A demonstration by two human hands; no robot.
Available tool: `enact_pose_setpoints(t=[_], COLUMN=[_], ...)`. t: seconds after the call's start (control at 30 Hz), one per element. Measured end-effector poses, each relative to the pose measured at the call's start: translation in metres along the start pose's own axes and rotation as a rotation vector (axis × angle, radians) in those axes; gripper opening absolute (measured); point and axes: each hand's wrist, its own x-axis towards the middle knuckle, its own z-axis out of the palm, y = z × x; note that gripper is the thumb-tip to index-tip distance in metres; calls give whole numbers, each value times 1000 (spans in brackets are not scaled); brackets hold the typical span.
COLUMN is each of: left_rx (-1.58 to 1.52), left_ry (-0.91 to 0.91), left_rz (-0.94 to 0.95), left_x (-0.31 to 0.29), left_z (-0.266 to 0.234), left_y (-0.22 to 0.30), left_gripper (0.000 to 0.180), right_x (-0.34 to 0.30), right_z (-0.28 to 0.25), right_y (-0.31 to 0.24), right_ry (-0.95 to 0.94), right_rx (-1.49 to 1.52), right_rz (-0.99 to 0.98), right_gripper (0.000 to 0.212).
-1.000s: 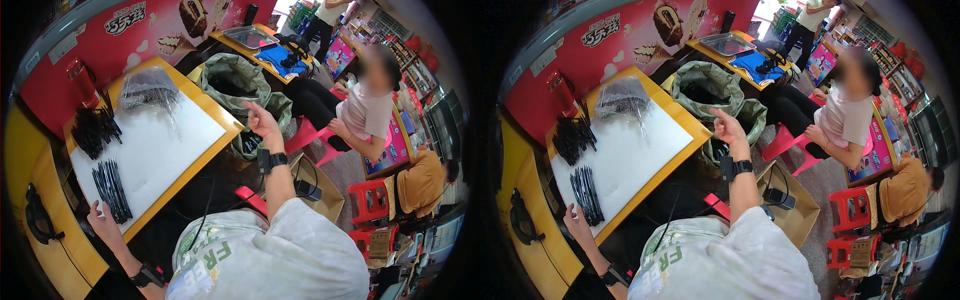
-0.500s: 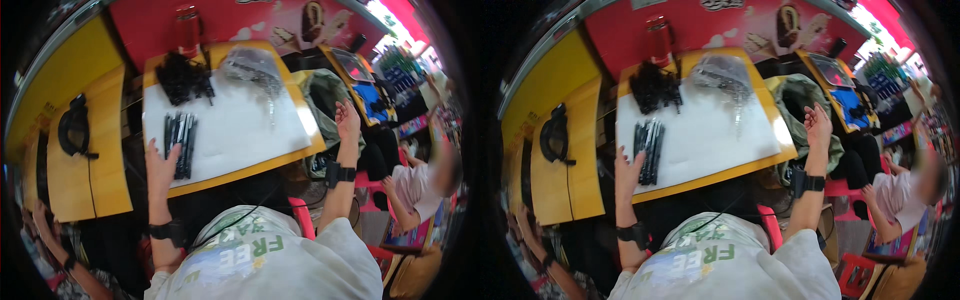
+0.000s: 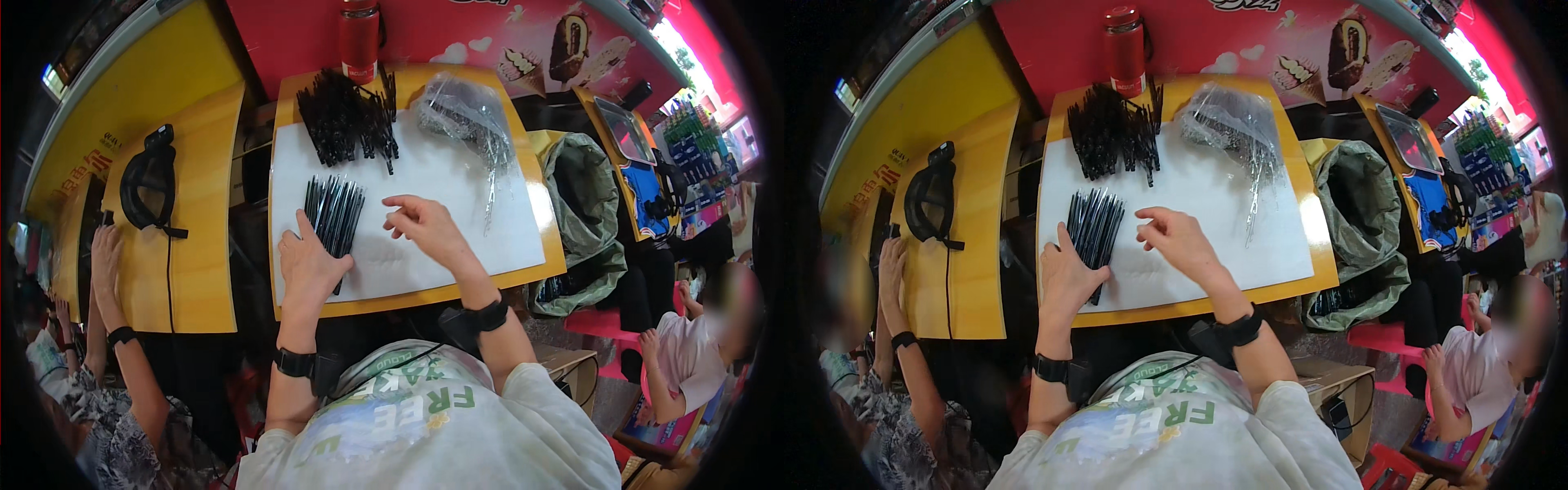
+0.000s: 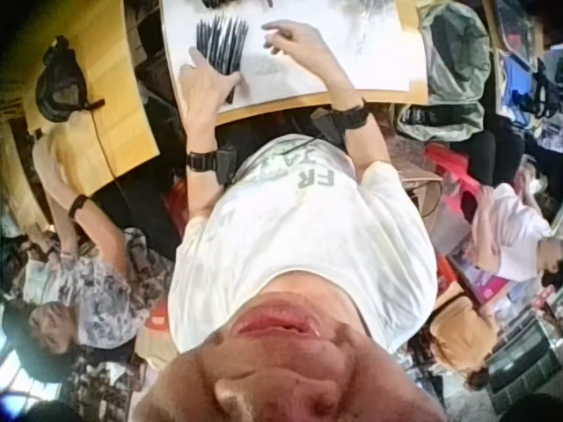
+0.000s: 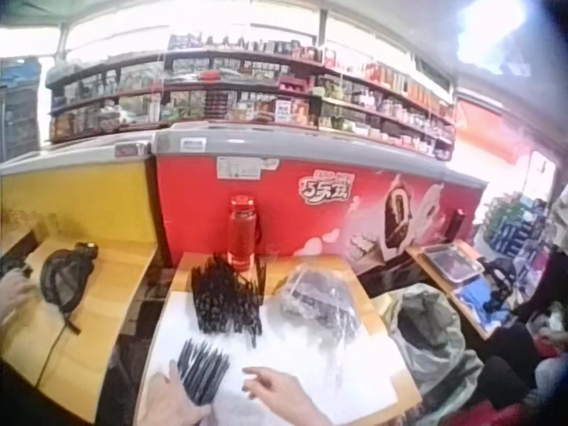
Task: Sorting and bundling cable ties at a workstation.
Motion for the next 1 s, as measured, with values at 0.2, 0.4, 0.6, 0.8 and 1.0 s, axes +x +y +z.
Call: enact_pose_setpoints(t=[0.2, 0.4, 0.6, 0.8, 1.0], left_rx=[145, 75, 97, -183, -600], left_ry=[13, 3, -12, -30, -10], left_rz=[-44, -74, -56, -170, 39], left_x=[13, 34, 34, 22, -7], left_z=[19, 12, 9, -16, 4], left_y=[9, -2, -5, -26, 0], left_gripper=[81, 39, 29, 51, 50], right_x=[-6, -15, -9, 3, 13], right_z=[28, 36, 45, 54, 76], right_y=[19, 38, 35, 17, -2], right_ry=[-30, -66, -138, -224, -76], right_rx=[140, 223, 361, 444, 532], right_rz=[76, 105, 139, 198, 19], right_gripper=[29, 30, 29, 36, 62])
